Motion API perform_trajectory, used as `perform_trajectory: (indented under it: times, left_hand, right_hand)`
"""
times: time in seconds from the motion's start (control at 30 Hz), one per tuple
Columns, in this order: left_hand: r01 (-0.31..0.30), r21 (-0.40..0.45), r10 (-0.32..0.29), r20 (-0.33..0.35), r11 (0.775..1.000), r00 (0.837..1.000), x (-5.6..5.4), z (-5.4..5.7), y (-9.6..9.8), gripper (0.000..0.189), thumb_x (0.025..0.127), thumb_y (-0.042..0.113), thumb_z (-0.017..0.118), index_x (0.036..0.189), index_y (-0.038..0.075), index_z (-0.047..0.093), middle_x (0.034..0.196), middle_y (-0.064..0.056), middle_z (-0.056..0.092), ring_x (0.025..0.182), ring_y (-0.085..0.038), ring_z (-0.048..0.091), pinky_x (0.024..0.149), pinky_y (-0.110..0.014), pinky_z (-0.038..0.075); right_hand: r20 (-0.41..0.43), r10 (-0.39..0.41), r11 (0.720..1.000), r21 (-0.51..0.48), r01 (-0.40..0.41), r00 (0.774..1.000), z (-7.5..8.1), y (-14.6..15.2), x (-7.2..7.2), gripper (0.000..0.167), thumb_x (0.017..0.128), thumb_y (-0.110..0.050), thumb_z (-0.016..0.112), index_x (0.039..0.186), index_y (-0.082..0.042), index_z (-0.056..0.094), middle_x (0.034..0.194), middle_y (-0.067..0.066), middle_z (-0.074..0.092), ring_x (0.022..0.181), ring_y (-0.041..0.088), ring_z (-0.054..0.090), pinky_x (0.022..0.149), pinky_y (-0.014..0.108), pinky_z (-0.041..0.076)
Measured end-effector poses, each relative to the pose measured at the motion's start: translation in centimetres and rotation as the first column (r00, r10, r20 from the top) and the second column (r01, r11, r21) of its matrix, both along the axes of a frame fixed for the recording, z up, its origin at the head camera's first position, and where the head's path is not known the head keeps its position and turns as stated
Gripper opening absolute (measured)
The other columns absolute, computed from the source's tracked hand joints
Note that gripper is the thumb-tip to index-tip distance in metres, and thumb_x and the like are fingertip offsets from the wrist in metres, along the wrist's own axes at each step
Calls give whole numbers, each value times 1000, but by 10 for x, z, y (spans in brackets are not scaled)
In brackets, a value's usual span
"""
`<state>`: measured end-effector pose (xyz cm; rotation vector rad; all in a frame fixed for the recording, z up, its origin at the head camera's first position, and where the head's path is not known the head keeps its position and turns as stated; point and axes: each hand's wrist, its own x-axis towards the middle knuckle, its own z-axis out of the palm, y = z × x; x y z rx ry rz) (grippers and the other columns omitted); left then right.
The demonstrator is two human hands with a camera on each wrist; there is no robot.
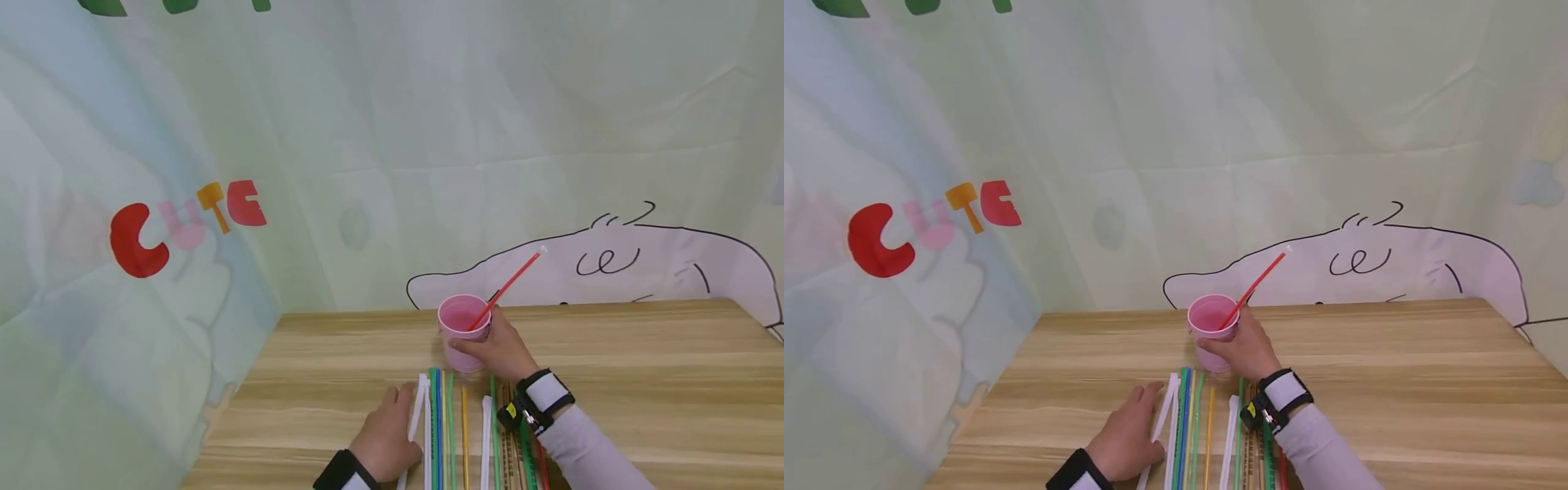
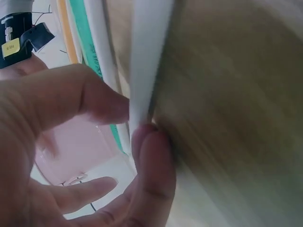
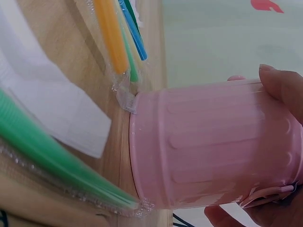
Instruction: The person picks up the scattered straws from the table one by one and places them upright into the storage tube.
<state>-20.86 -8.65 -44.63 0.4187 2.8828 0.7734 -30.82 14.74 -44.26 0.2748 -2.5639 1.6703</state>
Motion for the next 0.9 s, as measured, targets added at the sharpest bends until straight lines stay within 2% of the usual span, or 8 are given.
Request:
perform_trajectory:
  times: [0.2,0.23,0.37,0.47,0.63,0.73,0.9]
  left_hand:
    - [-41,41,41,15,998,999,1,3,-2,93,66,4,79,151,-1,40,127,-26,55,90,-31,60,76,-52,58]
    - [-49,49,49,15,998,999,1,4,-3,94,66,4,79,151,-2,39,125,-25,57,90,-31,61,76,-52,58]
    - [-72,98,71,16,993,997,0,11,-6,94,68,3,79,152,-5,37,100,-14,64,80,-24,61,66,-42,55]
    - [-67,138,67,0,988,998,0,16,-9,92,71,2,78,151,-7,36,78,-2,60,66,-16,56,55,-31,48]
    - [-62,162,74,-69,985,995,-2,29,-13,87,73,5,78,148,-10,38,69,3,58,56,-10,53,50,-25,45]
    - [-73,162,91,-109,984,990,-4,40,-15,76,75,8,77,142,-11,46,69,4,59,55,-9,52,50,-24,43]
    - [-84,192,119,-177,978,977,-8,59,-16,42,80,10,77,118,-5,65,71,2,61,58,-9,53,50,-22,43]
  right_hand:
    - [0,4,1000,-7,-4,1000,1,-1,0,82,87,-30,85,151,-9,38,146,16,57,135,36,56,110,58,49]
    - [0,4,1000,-8,-4,1000,1,-1,0,82,86,-30,85,150,-9,38,146,15,57,134,36,56,110,58,49]
    - [-4,5,1000,-11,-5,1000,0,-1,0,82,86,-29,85,150,-9,39,146,15,57,134,36,56,110,58,49]
    - [-8,7,1000,-13,-7,1000,0,-1,-1,82,86,-29,85,150,-9,39,145,15,58,134,35,56,110,58,49]
    - [-2,5,1000,-15,-5,1000,-2,-1,-2,82,86,-30,86,150,-9,38,145,15,58,134,35,56,110,58,49]
    - [1,4,1000,-13,-4,1000,-2,0,-2,83,86,-31,86,150,-9,38,146,15,57,135,36,56,111,59,48]
    - [-6,3,1000,-2,-3,1000,-2,0,-3,82,86,-31,86,150,-9,38,145,15,58,135,36,56,111,59,48]
